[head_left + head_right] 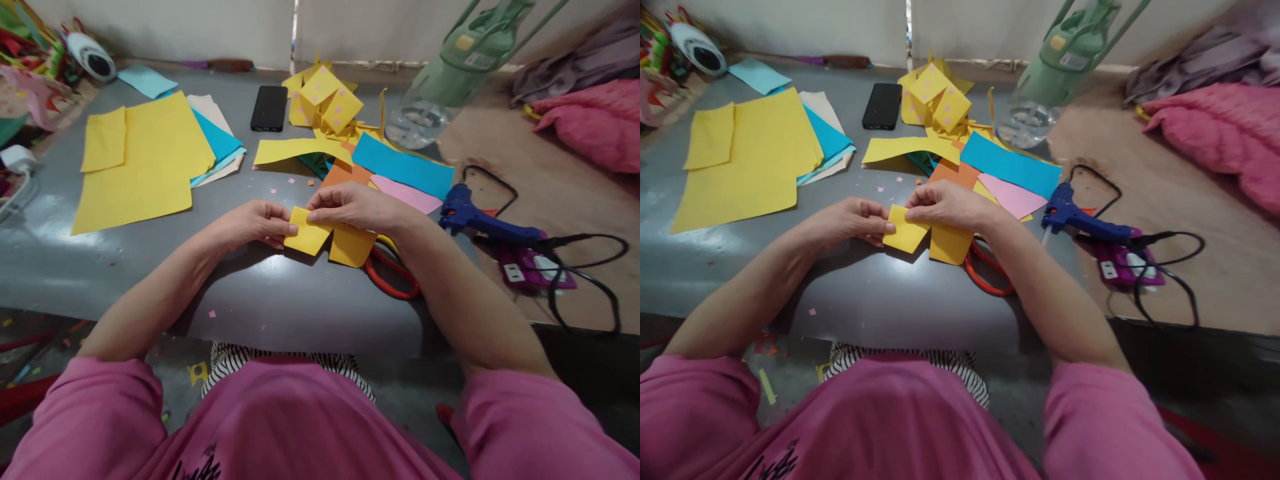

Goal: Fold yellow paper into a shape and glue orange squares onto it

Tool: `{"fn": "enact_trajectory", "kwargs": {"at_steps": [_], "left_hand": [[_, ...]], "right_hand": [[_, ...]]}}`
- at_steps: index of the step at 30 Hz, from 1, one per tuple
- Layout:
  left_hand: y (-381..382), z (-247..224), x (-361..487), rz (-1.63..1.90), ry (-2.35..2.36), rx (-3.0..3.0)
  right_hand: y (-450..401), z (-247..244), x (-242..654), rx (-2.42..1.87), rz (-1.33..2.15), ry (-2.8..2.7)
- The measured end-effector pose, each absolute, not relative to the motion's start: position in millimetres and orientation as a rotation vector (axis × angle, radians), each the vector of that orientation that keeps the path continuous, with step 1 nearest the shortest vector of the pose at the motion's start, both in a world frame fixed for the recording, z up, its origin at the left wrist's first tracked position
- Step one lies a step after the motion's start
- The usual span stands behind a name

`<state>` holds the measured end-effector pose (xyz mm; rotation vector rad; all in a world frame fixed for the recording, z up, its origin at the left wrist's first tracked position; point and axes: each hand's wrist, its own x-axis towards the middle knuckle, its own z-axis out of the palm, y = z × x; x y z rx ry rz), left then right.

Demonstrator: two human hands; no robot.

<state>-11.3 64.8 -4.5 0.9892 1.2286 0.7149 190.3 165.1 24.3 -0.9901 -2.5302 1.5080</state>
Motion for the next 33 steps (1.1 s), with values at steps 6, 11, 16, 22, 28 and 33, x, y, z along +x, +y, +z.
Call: {"fn": "enact_trajectory", "kwargs": {"at_steps": [6, 11, 16, 22, 28, 33], "left_hand": [[64.6, -4.7, -9.0, 0.743, 1.272, 1.011], [62.2, -3.1, -8.5, 0.688, 1.237, 1.021], [62.2, -7.7, -10.6, 0.682, 1.218, 1.033], [62.0, -5.4, -12.5, 0.592, 1.219, 1.131], [61.1, -0.8, -6.9, 0.731, 1.310, 1.088], [62.6, -4.9, -11.4, 0.821, 1.351, 1.043]], "right_hand": [[165.8, 24.2, 190.7, -0.978, 1.479, -2.546], [166.9, 26.0, 192.6, -1.002, 1.411, -2.545], [165.1, 28.5, 193.3, -1.043, 1.433, -2.512], [164.3, 26.3, 191.2, -1.037, 1.440, -2.544], [164.2, 26.4, 188.4, -0.896, 1.473, -2.657], [166.4, 30.0, 196.7, -0.925, 1.327, -2.667]]}}
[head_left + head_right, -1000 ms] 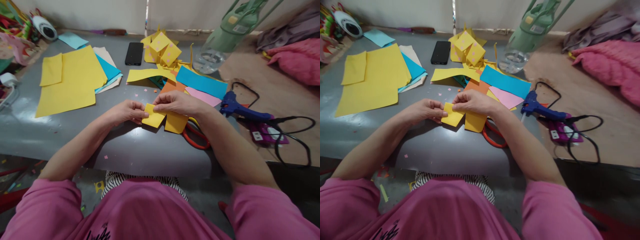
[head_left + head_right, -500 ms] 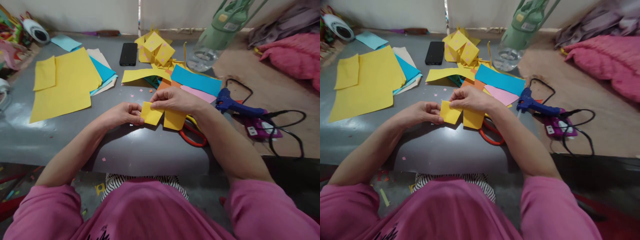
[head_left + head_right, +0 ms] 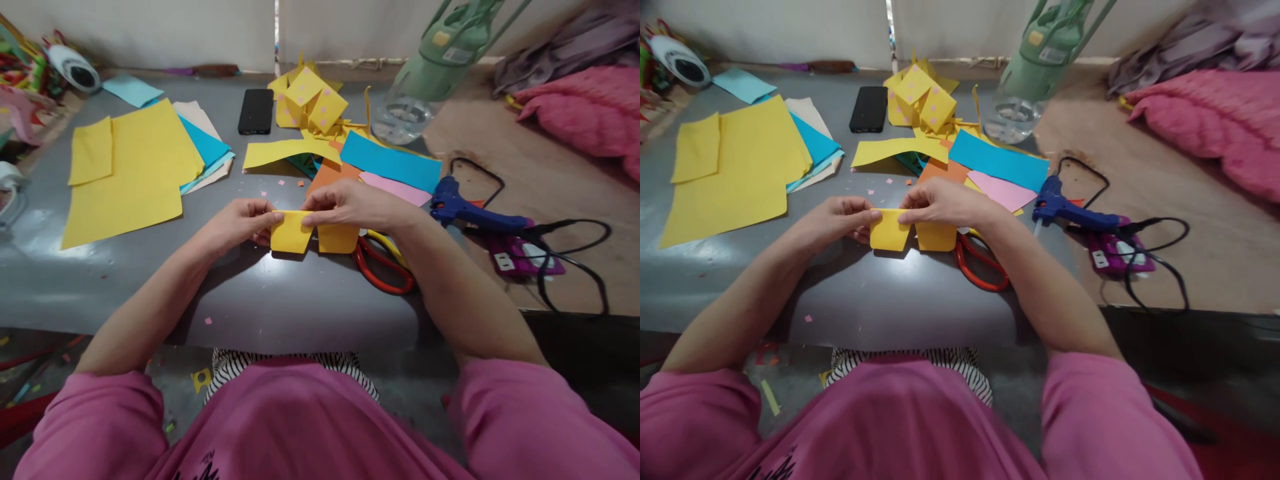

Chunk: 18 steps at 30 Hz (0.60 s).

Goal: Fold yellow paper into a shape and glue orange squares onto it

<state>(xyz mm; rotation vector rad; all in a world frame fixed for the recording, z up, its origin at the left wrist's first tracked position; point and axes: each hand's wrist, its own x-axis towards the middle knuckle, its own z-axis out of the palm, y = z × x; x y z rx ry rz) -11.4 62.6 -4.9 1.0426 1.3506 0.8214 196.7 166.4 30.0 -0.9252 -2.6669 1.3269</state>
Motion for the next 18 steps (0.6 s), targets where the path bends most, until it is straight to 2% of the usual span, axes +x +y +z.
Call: {"fn": "enact_trajectory", "kwargs": {"at_steps": [11, 18], "left_hand": [[62, -3, -9, 0.819, 1.463, 1.433], [61, -3, -7, 0.758, 1.599, 1.654]], "right_hand": [[159, 27, 187, -0.851, 1.318, -2.704], [156, 25, 183, -0.862, 1.136, -2.814]]}}
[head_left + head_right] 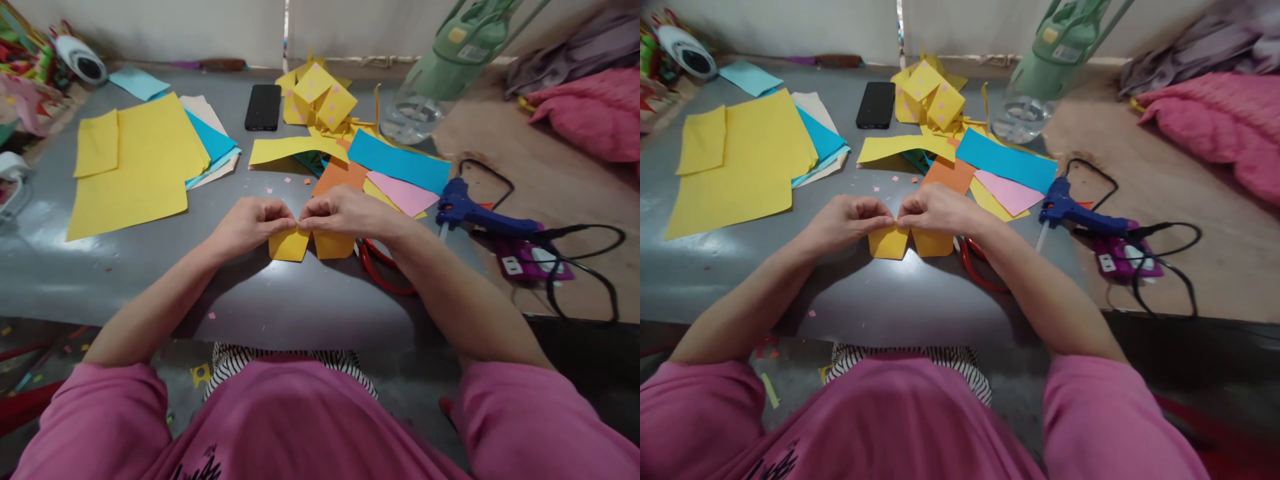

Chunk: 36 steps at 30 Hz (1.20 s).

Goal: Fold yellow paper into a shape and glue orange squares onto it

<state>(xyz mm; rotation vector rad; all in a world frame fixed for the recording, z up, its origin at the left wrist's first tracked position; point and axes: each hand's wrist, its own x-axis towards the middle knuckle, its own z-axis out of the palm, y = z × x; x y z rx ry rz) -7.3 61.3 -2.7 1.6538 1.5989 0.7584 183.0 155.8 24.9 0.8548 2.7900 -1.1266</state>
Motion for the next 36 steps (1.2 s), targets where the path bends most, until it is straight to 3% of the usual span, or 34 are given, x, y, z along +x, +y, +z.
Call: {"fn": "enact_trajectory", "kwargs": {"at_steps": [8, 16, 24, 31, 36], "left_hand": [[66, -5, -18, 0.825, 1.545, 1.270], [68, -10, -20, 0.890, 1.487, 1.463], [82, 3, -34, 0.916, 1.596, 1.647], [111, 13, -51, 0.965, 1.554, 1.636], [122, 20, -71, 0.929, 1.612, 1.609]], "right_hand": [[164, 28, 192, 1.005, -1.332, 2.757], [163, 26, 194, 1.045, -1.484, 2.806], [178, 33, 197, 1.356, -1.180, 3.059], [192, 40, 193, 1.203, -1.257, 2.868], [211, 30, 174, 1.320, -1.038, 2.977]]}}
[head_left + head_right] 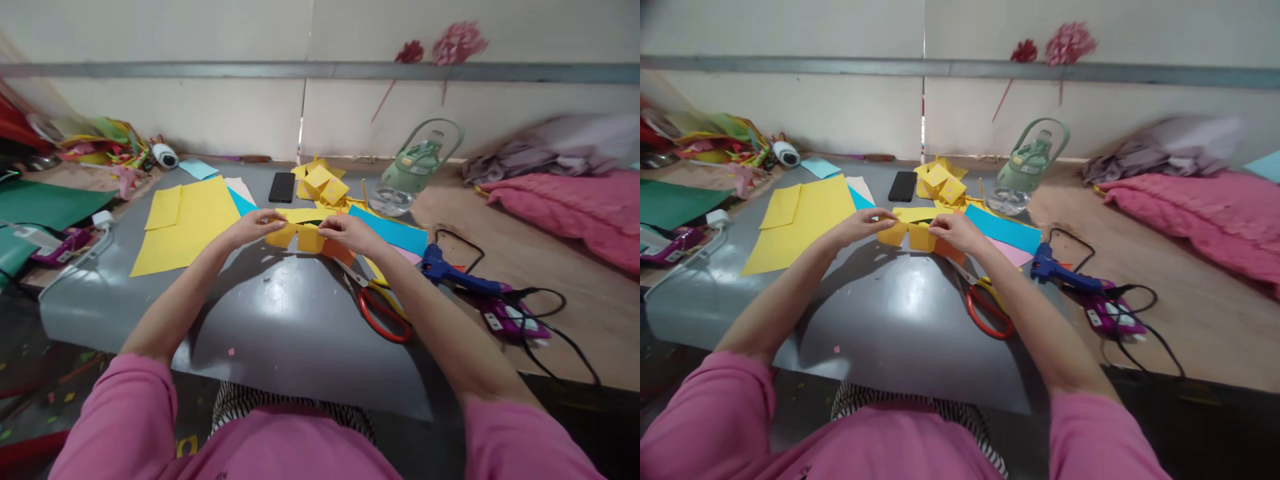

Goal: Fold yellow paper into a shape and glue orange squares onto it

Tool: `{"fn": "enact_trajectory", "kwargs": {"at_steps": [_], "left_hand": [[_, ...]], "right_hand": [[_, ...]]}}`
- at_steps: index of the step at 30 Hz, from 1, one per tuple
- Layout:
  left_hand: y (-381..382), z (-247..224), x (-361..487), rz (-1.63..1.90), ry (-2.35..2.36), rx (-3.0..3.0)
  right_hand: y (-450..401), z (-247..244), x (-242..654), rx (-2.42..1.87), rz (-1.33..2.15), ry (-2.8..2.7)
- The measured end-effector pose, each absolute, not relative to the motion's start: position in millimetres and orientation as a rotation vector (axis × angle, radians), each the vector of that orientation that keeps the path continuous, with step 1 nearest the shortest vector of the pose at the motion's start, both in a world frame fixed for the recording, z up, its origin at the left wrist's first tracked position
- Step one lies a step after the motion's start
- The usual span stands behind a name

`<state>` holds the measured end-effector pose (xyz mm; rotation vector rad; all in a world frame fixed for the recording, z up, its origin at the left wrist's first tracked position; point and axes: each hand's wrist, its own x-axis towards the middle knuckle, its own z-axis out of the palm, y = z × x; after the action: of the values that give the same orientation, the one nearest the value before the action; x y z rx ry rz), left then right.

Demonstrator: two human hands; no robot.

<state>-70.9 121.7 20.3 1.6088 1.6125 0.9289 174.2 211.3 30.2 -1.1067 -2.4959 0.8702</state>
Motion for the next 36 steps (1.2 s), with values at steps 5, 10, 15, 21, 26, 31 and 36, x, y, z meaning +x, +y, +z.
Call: {"fn": "enact_trajectory", "kwargs": {"at_steps": [5, 10, 15, 21, 26, 31, 36], "left_hand": [[127, 8, -91, 0.940, 1.685, 1.481], [129, -9, -101, 1.020, 1.628, 1.382], [133, -14, -101, 1.073, 1.654, 1.382], [152, -22, -88, 1.164, 1.789, 1.438], [148, -20, -82, 1.200, 1.881, 1.509], [122, 0, -86, 1.232, 1.954, 1.562], [107, 17, -68, 1.189, 1.883, 1.663]], "right_hand": [[230, 22, 156, -1.122, 0.706, -2.542], [232, 18, 147, -1.118, 0.643, -2.611], [236, 16, 144, -1.165, 0.554, -2.598], [249, 17, 135, -1.207, 0.427, -2.549], [242, 28, 142, -1.212, 0.414, -2.520], [198, 43, 212, -1.232, 0.393, -2.495], [129, 28, 289, -1.309, 0.360, -2.737]]}}
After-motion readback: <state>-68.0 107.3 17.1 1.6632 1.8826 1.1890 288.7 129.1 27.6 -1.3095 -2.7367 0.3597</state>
